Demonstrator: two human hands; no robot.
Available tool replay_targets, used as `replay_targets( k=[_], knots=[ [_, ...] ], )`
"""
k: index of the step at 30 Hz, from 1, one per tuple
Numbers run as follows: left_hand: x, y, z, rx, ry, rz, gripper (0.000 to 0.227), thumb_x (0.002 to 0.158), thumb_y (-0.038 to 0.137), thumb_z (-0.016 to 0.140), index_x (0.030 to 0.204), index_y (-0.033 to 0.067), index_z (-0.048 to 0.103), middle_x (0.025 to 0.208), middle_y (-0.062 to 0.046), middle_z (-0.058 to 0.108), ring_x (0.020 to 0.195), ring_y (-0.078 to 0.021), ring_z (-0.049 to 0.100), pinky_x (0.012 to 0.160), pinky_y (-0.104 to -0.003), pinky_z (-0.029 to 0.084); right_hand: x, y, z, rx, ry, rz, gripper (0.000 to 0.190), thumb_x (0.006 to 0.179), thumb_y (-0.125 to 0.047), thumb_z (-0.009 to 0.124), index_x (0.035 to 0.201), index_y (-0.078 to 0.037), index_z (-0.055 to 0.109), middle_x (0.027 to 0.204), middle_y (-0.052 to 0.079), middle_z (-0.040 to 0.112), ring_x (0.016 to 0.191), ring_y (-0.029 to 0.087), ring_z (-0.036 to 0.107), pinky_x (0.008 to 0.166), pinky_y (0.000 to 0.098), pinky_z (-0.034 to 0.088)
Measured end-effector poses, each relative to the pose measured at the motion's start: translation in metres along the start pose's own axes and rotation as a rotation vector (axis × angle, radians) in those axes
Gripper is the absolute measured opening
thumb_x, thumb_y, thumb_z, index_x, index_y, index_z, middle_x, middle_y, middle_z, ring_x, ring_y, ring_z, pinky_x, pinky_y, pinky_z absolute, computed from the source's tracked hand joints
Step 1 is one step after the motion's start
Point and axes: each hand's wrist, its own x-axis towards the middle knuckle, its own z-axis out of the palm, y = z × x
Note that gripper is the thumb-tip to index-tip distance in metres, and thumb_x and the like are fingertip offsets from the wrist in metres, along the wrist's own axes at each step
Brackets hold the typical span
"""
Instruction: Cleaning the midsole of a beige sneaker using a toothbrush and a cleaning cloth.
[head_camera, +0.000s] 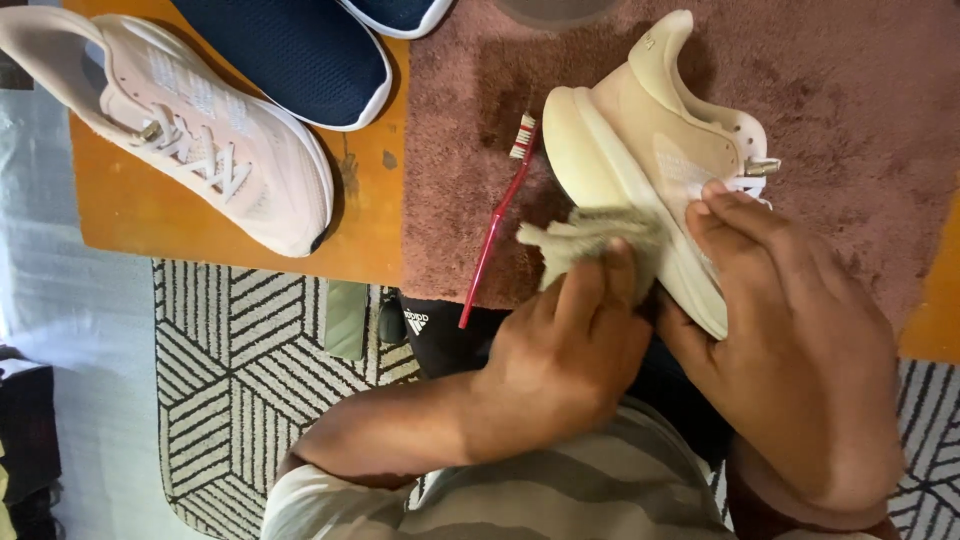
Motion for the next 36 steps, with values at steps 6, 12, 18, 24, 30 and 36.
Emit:
replay_targets(
  k=[6, 12, 18, 24, 30, 36],
  knots=[
    [0.015, -0.030, -0.044, -0.870, -0.218, -0.304, 0.047, 0.097, 0.001, 0.055, 0.142, 0.0077, 0.062, 0.111, -0.011, 0.070, 0.082, -0.0182, 0.064, 0.073, -0.033, 0.058, -0.003, 0.006, 0.003, -0.051, -0.054, 0.037, 0.072, 0.085, -0.038, 0.076, 0.149, -0.007, 0.064, 0.150, 0.008, 0.066, 0.137, 0.029, 0.065, 0.090, 0.0535, 0.061],
    [0.024, -0.083, -0.058, -0.377, 0.074, -0.336, 0.044, 0.090, -0.004, 0.059, 0.133, -0.0013, 0.069, 0.098, -0.013, 0.071, 0.086, -0.0197, 0.063, 0.063, -0.029, 0.048, -0.003, 0.008, 0.005, -0.039, -0.053, 0.066, 0.066, 0.088, -0.042, 0.074, 0.146, -0.009, 0.069, 0.149, 0.007, 0.068, 0.135, 0.028, 0.067, 0.095, 0.0525, 0.061],
    [0.053, -0.107, -0.030, -0.342, 0.035, -0.203, 0.043, 0.095, -0.003, 0.054, 0.137, -0.0078, 0.063, 0.120, -0.019, 0.067, 0.109, -0.0314, 0.070, 0.090, -0.042, 0.059, 0.002, 0.007, 0.000, -0.087, -0.098, 0.100, 0.071, 0.087, -0.048, 0.071, 0.150, -0.016, 0.068, 0.151, 0.001, 0.067, 0.134, 0.023, 0.066, 0.093, 0.0503, 0.061],
    [0.060, -0.090, -0.020, -0.117, -0.129, -0.221, 0.045, 0.092, 0.008, 0.064, 0.136, 0.0002, 0.066, 0.108, -0.011, 0.059, 0.082, -0.0346, 0.066, 0.053, -0.053, 0.057, -0.001, 0.007, 0.001, -0.033, 0.027, 0.005, 0.066, 0.091, -0.042, 0.079, 0.147, -0.010, 0.067, 0.145, 0.010, 0.072, 0.126, 0.029, 0.074, 0.084, 0.0440, 0.065],
    [0.054, -0.080, -0.024, 0.251, -0.047, 0.063, 0.041, 0.098, 0.011, 0.077, 0.137, 0.0042, 0.066, 0.107, -0.003, 0.063, 0.075, -0.0163, 0.059, 0.053, -0.032, 0.051, 0.001, 0.004, 0.000, -0.027, 0.115, -0.063, 0.058, 0.094, -0.031, 0.086, 0.142, -0.004, 0.069, 0.144, 0.013, 0.074, 0.131, 0.032, 0.074, 0.092, 0.0427, 0.064],
    [0.050, -0.068, -0.024, 0.357, -0.048, 0.161, 0.036, 0.109, 0.011, 0.047, 0.137, -0.0067, 0.060, 0.112, -0.012, 0.068, 0.070, -0.0127, 0.057, 0.045, -0.027, 0.043, 0.002, 0.004, -0.002, -0.058, 0.117, -0.091, 0.053, 0.095, -0.029, 0.085, 0.140, -0.004, 0.071, 0.144, 0.011, 0.075, 0.125, 0.025, 0.076, 0.089, 0.0381, 0.063]
  ],
)
